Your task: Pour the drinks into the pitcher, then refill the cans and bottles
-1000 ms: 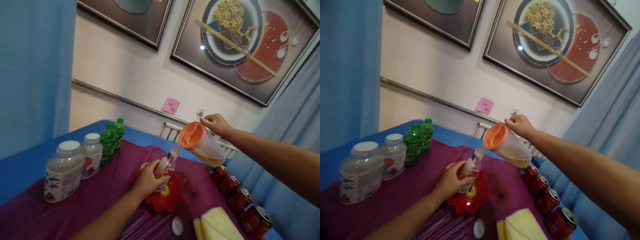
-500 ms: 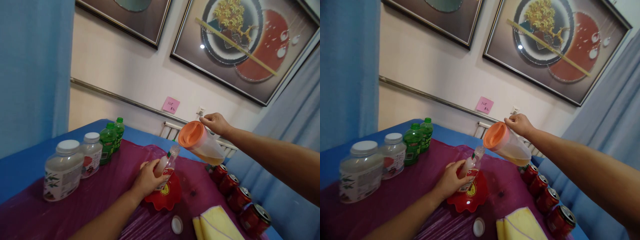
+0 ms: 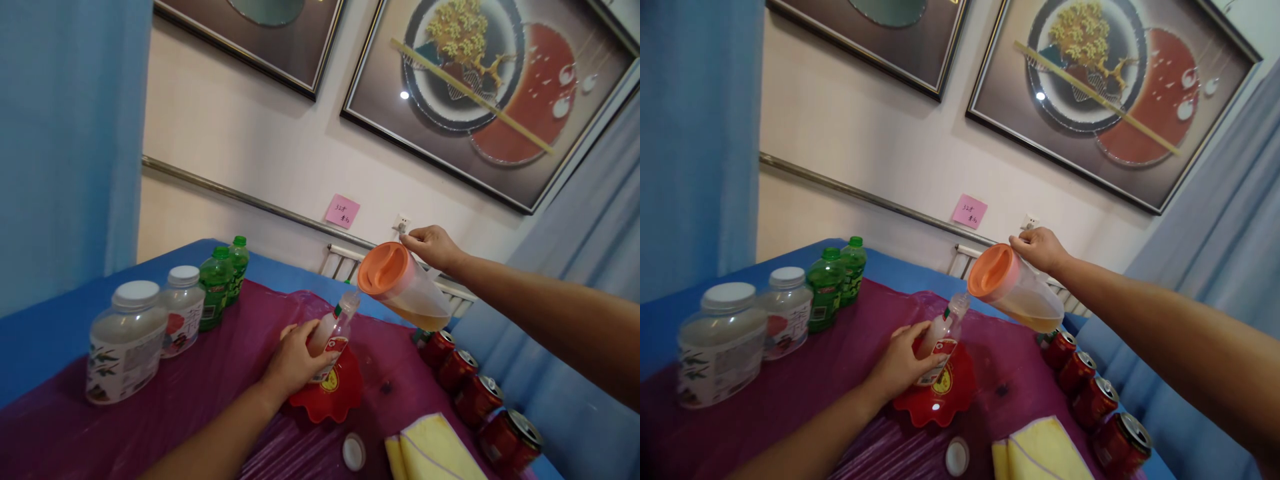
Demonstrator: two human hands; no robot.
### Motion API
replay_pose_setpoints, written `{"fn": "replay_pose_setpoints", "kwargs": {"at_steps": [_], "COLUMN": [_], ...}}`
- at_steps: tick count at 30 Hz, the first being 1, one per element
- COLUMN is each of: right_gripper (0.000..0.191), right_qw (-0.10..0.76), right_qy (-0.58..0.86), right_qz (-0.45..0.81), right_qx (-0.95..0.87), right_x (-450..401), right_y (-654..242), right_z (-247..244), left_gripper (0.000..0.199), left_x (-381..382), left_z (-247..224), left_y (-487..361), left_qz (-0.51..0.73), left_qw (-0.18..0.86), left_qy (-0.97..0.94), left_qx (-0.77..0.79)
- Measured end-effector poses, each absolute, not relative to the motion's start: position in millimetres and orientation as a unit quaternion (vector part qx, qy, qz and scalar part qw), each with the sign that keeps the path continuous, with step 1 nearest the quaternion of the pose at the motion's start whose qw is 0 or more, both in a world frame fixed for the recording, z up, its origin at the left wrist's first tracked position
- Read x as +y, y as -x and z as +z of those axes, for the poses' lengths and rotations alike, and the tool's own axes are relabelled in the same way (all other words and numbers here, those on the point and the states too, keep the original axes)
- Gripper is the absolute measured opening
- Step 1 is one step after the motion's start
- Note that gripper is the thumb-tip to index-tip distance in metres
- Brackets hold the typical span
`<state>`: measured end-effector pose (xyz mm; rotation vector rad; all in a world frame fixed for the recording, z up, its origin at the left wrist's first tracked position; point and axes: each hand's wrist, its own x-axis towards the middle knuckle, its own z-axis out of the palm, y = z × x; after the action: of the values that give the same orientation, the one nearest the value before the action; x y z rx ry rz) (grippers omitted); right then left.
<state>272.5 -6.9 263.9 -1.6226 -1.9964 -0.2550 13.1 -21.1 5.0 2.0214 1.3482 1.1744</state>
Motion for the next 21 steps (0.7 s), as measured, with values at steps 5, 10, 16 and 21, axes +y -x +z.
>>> {"fn": "replay_pose_setpoints", "kwargs": {"at_steps": [5, 10, 16, 21], "right_gripper": [0.042, 0.043, 0.044, 0.043], "right_qw": [0.272, 0.269, 0.274, 0.283], "right_qy": [0.6, 0.599, 0.593, 0.595], "right_qz": [-0.097, -0.095, -0.093, -0.085], "right_qx": [-0.746, -0.749, -0.751, -0.748], "right_x": [-7.5, -6.2, -5.1, -5.9], "right_y": [-272.3, -273.3, -274.6, -274.6], "right_z": [263.8, 263.9, 263.7, 262.3], "left_gripper": [0.059, 0.061, 0.062, 0.064], "left_x": [-22.2, -20.7, -20.1, -20.5], "left_z": [6.2, 3.1, 2.3, 3.6], "left_y": [-13.0, -13.8, -14.1, -13.6], "left_qz": [0.43, 0.438, 0.431, 0.432], "left_qw": [0.219, 0.22, 0.221, 0.22], "left_qy": [-0.731, -0.728, -0.73, -0.729], "left_qx": [0.482, 0.48, 0.483, 0.483]}}
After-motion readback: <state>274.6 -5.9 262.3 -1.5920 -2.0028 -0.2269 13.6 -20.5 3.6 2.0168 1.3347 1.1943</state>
